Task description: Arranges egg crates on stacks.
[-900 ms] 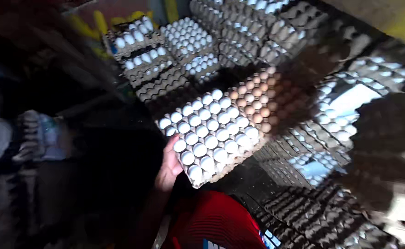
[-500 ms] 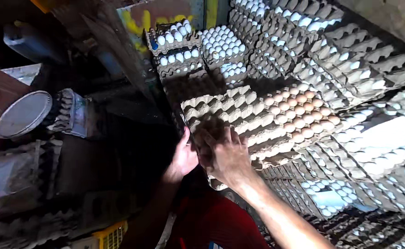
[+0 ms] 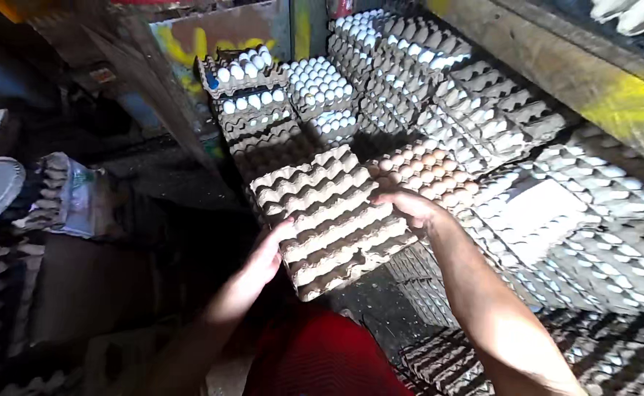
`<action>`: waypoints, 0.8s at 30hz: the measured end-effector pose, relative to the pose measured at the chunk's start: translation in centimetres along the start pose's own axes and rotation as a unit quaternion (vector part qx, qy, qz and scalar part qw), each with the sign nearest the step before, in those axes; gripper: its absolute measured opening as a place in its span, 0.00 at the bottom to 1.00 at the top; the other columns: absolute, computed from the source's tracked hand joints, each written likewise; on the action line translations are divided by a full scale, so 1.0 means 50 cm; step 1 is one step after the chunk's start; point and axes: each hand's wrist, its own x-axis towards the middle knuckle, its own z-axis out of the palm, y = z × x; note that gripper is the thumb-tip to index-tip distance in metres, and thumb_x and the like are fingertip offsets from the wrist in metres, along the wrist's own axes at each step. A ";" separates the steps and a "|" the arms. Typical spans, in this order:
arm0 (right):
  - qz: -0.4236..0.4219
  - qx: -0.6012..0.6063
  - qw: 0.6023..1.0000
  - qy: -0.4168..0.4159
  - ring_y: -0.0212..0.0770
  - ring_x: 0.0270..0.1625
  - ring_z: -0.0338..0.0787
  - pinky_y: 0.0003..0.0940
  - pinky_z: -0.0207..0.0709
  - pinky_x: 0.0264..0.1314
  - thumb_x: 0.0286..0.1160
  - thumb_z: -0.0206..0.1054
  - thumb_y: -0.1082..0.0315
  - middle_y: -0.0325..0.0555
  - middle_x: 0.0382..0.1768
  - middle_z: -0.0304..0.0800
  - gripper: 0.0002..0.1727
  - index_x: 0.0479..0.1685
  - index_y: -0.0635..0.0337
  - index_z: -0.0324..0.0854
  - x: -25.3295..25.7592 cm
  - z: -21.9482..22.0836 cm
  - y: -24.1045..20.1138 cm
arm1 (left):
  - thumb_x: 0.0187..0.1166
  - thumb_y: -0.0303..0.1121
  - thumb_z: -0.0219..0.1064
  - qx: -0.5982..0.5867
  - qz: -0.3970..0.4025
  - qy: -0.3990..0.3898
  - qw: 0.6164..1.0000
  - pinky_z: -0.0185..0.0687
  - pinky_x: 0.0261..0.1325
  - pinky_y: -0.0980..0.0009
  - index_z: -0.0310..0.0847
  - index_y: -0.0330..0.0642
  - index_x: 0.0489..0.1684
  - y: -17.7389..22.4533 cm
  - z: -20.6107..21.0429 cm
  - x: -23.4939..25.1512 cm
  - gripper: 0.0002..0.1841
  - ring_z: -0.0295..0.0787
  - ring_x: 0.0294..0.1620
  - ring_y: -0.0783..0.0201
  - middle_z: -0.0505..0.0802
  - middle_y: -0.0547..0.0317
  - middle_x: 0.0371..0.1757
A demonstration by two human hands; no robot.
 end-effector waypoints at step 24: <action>-0.423 -0.315 0.809 0.260 0.48 0.61 0.87 0.59 0.84 0.53 0.42 0.85 0.54 0.38 0.56 0.91 0.45 0.75 0.30 0.78 -0.340 0.237 -0.339 | 0.97 0.42 0.34 -0.154 0.295 0.053 0.942 0.81 0.65 0.61 0.68 0.33 0.75 0.149 0.150 0.077 0.26 0.82 0.61 0.63 0.85 0.48 0.63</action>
